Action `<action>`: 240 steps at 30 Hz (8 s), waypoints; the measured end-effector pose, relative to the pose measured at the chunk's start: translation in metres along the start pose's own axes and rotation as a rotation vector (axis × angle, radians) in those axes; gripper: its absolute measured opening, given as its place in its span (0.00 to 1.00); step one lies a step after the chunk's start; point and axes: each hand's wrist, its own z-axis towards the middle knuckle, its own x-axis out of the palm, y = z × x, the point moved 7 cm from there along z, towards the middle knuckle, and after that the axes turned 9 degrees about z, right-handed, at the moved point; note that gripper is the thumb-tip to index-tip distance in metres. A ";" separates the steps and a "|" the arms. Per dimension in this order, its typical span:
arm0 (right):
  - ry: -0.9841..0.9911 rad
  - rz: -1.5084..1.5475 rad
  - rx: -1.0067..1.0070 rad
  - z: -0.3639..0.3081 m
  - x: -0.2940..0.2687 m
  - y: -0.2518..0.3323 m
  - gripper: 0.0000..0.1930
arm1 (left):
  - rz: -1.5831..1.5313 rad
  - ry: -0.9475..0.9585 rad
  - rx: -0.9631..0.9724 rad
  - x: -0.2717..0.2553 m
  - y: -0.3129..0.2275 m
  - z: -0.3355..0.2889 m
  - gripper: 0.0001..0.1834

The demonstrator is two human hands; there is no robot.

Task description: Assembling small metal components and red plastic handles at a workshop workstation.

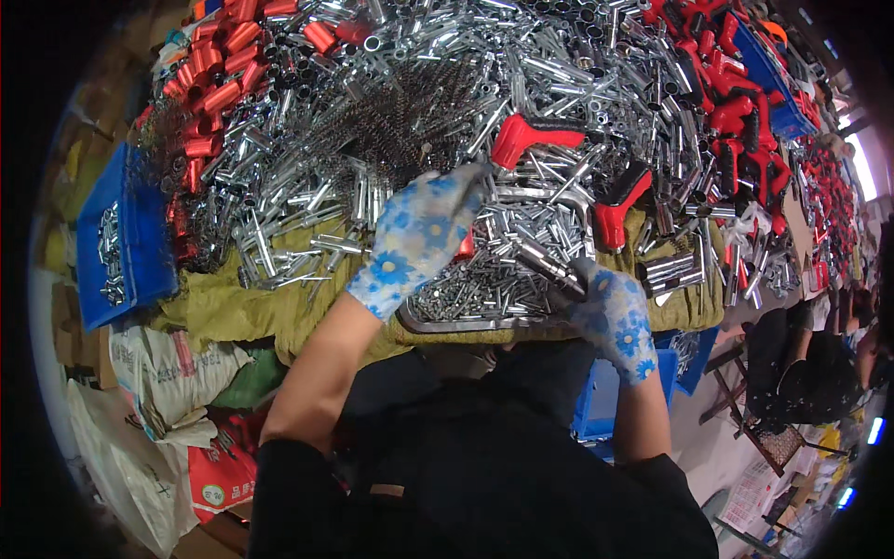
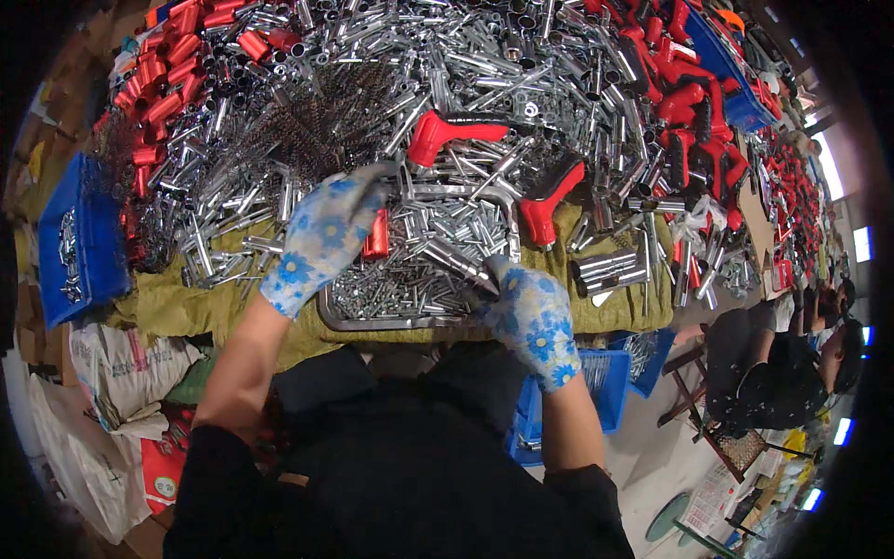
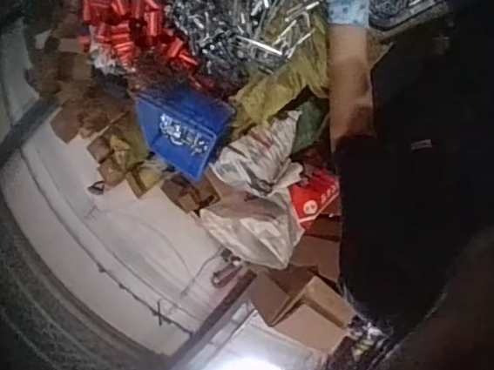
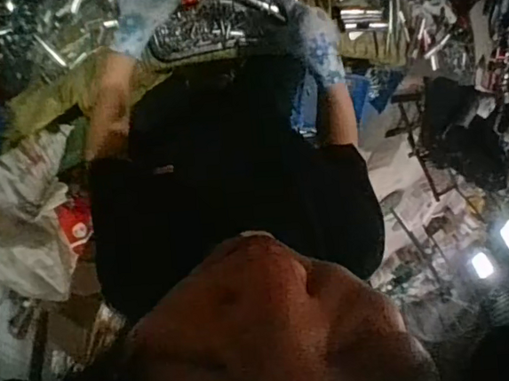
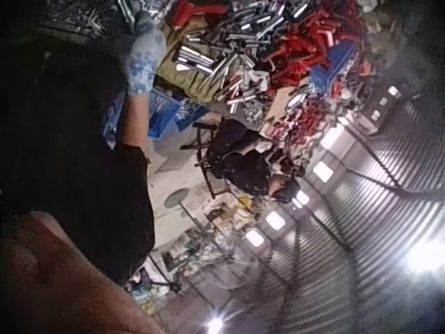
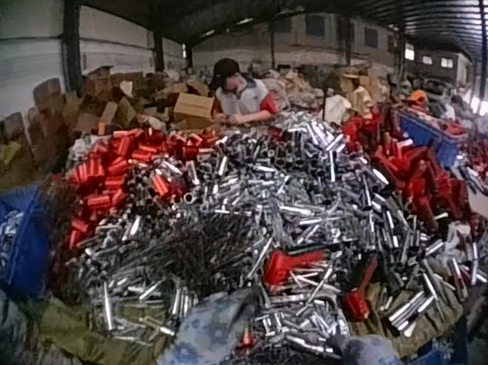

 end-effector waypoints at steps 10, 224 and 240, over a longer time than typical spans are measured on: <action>0.015 0.099 0.027 -0.012 -0.016 0.003 0.18 | -0.099 0.226 0.178 0.029 -0.045 -0.005 0.15; 0.012 1.551 0.239 0.008 0.078 0.046 0.22 | -0.738 0.647 -0.433 -0.008 0.001 -0.096 0.17; -0.666 0.925 -0.020 0.045 -0.048 -0.075 0.18 | -0.305 0.111 -0.082 0.027 0.014 -0.085 0.15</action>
